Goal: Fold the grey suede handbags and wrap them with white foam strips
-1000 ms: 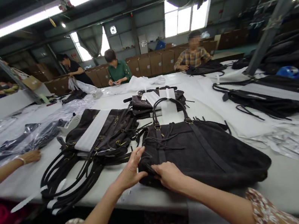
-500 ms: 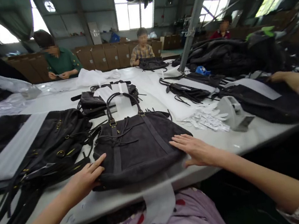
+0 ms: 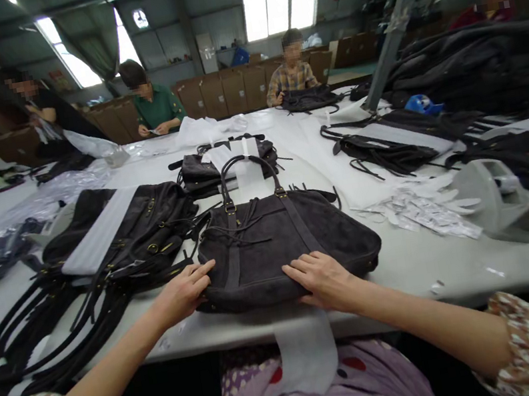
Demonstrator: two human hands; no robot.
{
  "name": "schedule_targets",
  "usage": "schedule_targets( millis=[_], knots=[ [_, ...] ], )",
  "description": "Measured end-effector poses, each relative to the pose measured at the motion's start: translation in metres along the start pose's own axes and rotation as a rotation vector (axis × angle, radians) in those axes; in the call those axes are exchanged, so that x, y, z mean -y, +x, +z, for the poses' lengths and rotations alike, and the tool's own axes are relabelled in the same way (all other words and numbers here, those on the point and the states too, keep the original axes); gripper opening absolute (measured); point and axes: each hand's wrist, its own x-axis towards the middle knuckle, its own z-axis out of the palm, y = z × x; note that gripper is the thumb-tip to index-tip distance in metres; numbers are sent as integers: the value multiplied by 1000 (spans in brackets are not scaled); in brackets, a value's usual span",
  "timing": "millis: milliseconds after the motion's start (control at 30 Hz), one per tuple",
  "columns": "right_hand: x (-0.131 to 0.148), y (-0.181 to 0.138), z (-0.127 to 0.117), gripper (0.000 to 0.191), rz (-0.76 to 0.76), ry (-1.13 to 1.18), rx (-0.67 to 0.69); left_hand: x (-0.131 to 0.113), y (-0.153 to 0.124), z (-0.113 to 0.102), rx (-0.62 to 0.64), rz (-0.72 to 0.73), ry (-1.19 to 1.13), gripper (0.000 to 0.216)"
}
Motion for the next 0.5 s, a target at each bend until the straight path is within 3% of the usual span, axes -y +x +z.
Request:
schedule_targets(
  millis=[100, 267, 400, 500],
  knots=[
    [-8, 11, 13, 7, 34, -49, 33, 3, -4, 12, -16, -40, -67, 18],
    [-21, 11, 27, 12, 105, -47, -13, 1, -8, 28, -53, -96, -73, 29],
    [-18, 16, 16, 16, 176, 17, 31, -15, 1, 8, -36, -140, -35, 33],
    [-15, 22, 1, 23, 198, 48, 84, -35, 15, -11, -26, -133, 73, 51]
  ],
)
